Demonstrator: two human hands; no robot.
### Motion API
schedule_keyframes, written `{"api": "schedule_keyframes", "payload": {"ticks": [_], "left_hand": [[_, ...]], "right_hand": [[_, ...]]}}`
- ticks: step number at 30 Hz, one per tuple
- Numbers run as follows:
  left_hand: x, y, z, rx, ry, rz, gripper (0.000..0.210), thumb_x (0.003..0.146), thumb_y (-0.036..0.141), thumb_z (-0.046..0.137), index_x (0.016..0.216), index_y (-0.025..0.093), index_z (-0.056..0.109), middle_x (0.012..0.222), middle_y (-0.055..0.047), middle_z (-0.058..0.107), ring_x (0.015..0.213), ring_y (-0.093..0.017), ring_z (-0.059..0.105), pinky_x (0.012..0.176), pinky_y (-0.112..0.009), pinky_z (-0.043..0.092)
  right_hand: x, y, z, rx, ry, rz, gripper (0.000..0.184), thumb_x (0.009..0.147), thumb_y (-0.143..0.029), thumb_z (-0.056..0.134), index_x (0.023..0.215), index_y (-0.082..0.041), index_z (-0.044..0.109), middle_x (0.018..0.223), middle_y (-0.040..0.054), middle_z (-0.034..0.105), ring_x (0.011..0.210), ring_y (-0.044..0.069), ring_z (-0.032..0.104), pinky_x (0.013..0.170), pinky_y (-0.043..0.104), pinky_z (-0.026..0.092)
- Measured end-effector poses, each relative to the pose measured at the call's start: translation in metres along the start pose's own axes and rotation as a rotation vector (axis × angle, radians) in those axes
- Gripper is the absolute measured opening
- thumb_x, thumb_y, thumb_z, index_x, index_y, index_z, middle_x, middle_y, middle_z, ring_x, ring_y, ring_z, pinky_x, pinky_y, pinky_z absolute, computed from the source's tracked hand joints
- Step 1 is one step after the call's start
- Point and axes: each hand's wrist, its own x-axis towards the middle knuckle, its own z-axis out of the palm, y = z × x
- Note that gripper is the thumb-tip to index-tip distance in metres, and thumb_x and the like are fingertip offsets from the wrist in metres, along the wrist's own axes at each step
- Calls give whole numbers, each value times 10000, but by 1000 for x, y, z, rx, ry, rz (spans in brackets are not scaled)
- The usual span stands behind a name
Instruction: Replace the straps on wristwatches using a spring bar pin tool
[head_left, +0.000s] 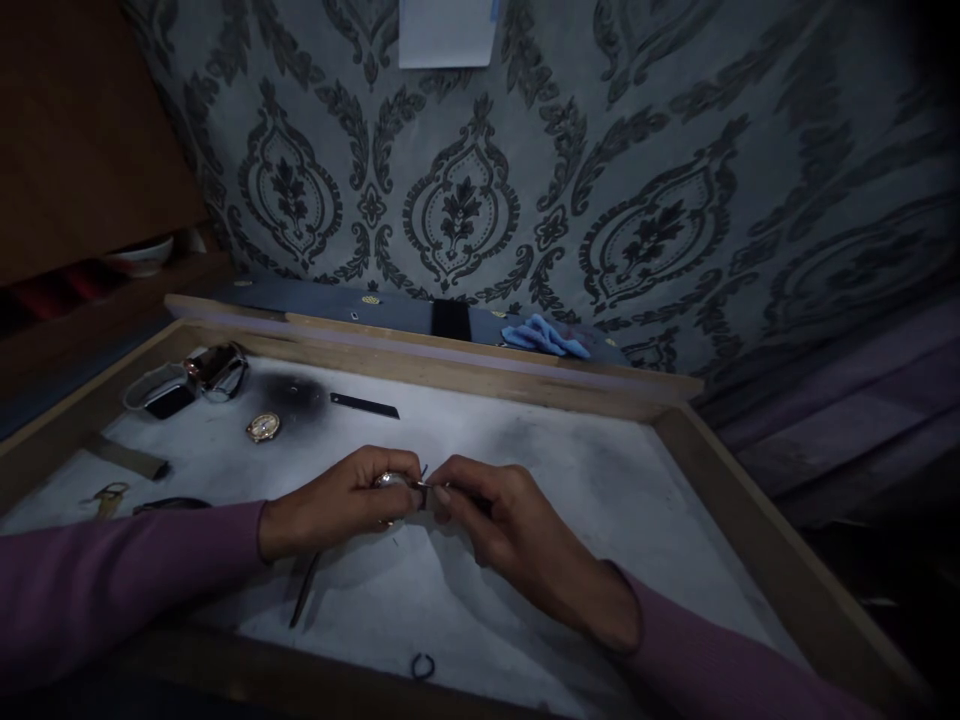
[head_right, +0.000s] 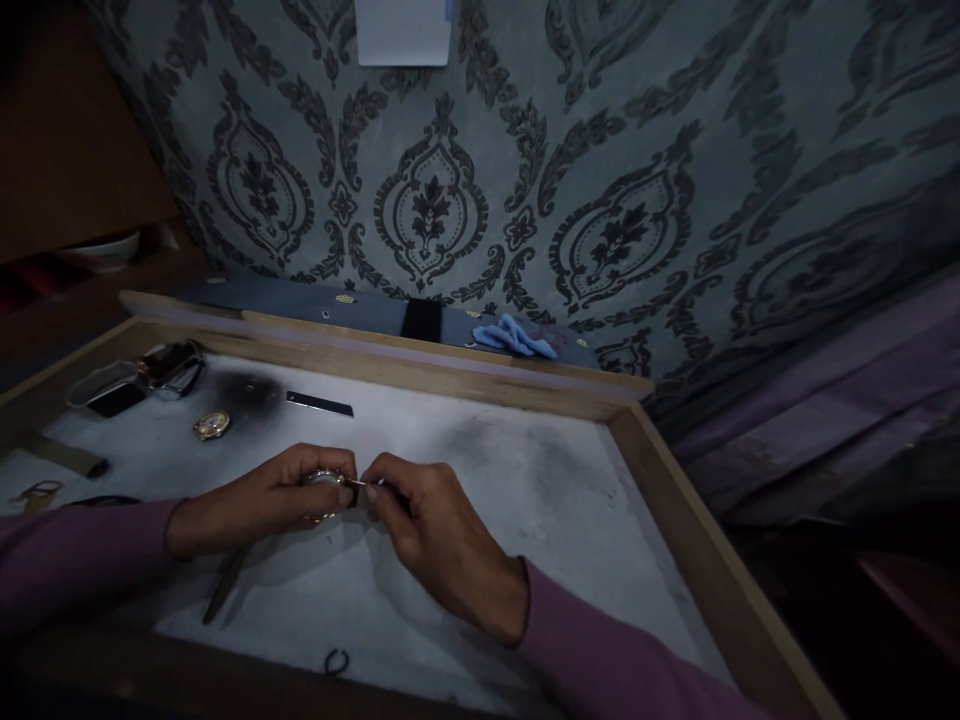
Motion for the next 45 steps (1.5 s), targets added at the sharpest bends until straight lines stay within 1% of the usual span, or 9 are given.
{"api": "schedule_keyframes", "payload": {"ticks": [5,12,18,24,28,31,35,40,45], "left_hand": [[0,0,0,-10,-3,11,185,817,336,541,738,179,486,545,94,337,495,-72,261,466,-208,202],[0,1,-1,-52,-6,7,212,794,357,570,737,175,479,545,100,340,492,-65,268,462,-199,213],[1,2,-1,-88,-4,-30,204,768,345,595,739,176,485,546,102,350,485,-61,279,459,-198,226],[1,1,-1,-98,-9,-23,197,773,343,594,740,175,496,538,106,337,472,-58,262,449,-201,206],[1,1,-1,-91,-6,-5,195,773,341,594,735,171,509,541,102,352,479,-61,271,454,-204,215],[2,2,-1,-86,-3,7,189,776,336,589,731,167,517,544,100,358,482,-62,273,459,-205,224],[2,2,-1,-91,-5,3,180,781,326,583,732,164,520,545,100,352,480,-61,267,460,-203,220],[1,1,-1,-93,-12,3,175,787,327,578,745,165,524,541,99,353,477,-62,266,456,-207,204],[1,1,-1,-105,-12,5,176,783,322,581,734,165,517,551,98,351,486,-61,265,462,-204,212]], "right_hand": [[0,0,0,-37,-1,-2,186,915,-139,469,805,-152,618,569,-43,495,451,70,398,433,183,320],[1,0,-1,-31,-6,-7,182,912,-127,478,789,-146,611,571,-43,491,463,68,403,449,184,321],[0,3,-1,-25,9,-16,181,913,-141,480,783,-154,606,563,-46,485,462,69,384,447,193,302],[0,4,0,-35,14,-38,179,909,-154,482,788,-152,614,595,-29,536,502,81,435,478,206,330],[-1,4,1,-82,29,-62,185,922,-164,460,831,-156,621,602,-26,548,507,89,452,489,214,349],[-1,4,2,-106,61,-104,184,932,-163,439,864,-161,611,611,-26,553,505,92,463,487,214,360],[-2,6,3,-108,92,-141,176,936,-152,433,865,-165,594,647,-11,595,528,96,512,506,218,384],[-1,6,4,-121,88,-129,179,940,-159,440,855,-167,596,637,-11,594,526,98,519,503,216,385],[-1,4,3,-123,88,-137,197,949,-160,433,845,-168,600,641,-11,608,541,98,553,518,213,411]]}}
